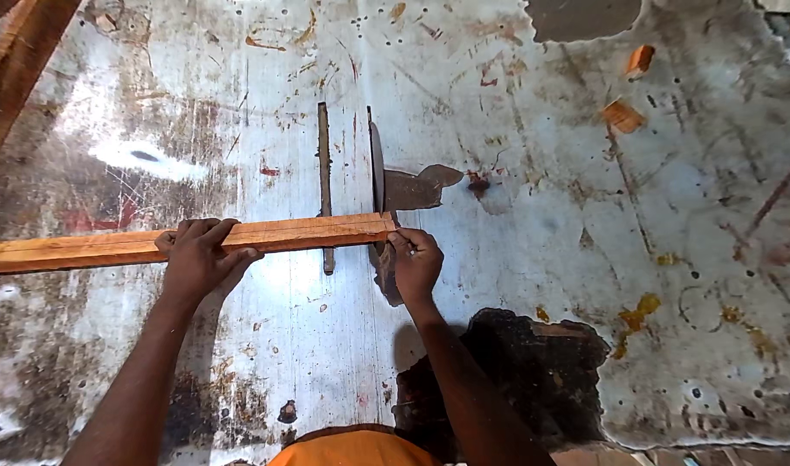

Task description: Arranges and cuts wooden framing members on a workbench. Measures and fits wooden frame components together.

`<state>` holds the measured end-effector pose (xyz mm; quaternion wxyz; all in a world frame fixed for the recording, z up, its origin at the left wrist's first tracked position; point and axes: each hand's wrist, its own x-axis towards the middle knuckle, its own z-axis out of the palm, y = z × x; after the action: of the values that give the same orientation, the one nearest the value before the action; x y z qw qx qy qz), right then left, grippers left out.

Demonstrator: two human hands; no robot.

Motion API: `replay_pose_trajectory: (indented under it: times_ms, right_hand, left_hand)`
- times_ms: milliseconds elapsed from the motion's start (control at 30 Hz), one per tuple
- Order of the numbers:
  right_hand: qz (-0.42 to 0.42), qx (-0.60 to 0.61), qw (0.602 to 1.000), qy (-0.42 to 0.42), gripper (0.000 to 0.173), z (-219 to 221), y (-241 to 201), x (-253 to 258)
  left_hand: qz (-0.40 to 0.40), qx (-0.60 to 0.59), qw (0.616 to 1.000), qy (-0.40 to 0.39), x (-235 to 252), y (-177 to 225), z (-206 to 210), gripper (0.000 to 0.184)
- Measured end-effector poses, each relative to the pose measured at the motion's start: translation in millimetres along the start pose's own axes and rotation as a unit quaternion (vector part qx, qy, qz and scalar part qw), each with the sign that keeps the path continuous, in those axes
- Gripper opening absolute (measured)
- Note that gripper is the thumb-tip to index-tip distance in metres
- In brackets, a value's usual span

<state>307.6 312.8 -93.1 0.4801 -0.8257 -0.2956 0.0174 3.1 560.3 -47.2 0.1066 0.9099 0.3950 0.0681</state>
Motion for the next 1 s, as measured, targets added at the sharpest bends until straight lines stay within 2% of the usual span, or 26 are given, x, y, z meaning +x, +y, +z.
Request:
replay_pose_trajectory:
  times_ms: [767,867,1000]
  right_hand:
    - [0.017,-0.020,0.999,0.023,0.025,2.4,-6.4,2.4]
    - [0.018,-0.028,0.999,0.018,0.025,1.6,-7.8,2.8]
    - [-0.003,-0.015,1.000,-0.020,0.022,-7.3,-3.5,-3.3]
  left_hand:
    - [-0.019,-0.012,0.994,-0.109,25.7,3.2,-29.0,0.069]
    - [-0.016,-0.008,0.996,-0.093,23.2,2.1,-25.3,0.066]
    - [-0.010,-0.019,1.000,-0.006,-1.4,4.5,-9.3,0.068]
